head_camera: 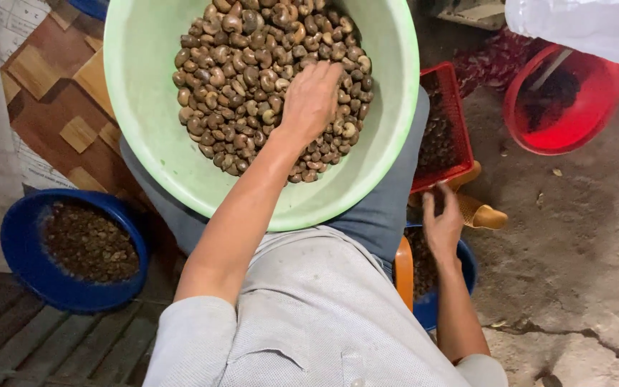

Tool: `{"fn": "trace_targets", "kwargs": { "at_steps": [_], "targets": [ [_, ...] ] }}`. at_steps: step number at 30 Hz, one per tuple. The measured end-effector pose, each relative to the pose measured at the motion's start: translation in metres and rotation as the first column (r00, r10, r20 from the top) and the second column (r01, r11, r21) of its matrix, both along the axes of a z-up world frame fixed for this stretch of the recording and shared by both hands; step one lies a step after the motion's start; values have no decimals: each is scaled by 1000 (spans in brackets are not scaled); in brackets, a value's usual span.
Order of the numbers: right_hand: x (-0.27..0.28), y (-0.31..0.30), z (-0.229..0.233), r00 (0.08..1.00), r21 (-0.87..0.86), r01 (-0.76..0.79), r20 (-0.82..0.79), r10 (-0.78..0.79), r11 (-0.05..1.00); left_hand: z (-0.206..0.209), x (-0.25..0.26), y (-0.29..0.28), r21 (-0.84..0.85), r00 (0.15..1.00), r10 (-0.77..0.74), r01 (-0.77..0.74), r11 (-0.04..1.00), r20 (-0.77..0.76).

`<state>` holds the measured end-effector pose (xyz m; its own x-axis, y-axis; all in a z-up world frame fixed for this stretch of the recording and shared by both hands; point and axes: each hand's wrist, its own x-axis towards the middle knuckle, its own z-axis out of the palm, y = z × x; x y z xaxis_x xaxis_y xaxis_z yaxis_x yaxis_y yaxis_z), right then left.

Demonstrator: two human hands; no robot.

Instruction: Sorting and sifting through a large bowl of nuts by hand to separate or inspect them.

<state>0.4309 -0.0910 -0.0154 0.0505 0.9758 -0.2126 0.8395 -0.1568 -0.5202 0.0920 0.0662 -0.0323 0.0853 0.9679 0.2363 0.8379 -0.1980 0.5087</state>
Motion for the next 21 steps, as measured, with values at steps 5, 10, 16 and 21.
{"fn": "trace_targets", "kwargs": {
  "at_steps": [5,10,16,21],
  "targets": [
    [-96,77,100,946,421,-78,-255,201,904,31,-37,-18,-528,602,398,46,848,692],
    [-180,148,120,861,462,-481,87,502,745,37,-57,-37,-603,551,480,55,795,683],
    [-195,203,1,608,1,-691,542,581,722,9,-49,-54,-400,919,83,85,913,384],
    [-202,202,-5,719,140,-648,436,541,749,8,-43,-57,-428,957,118,7,904,266]
  ]
}}
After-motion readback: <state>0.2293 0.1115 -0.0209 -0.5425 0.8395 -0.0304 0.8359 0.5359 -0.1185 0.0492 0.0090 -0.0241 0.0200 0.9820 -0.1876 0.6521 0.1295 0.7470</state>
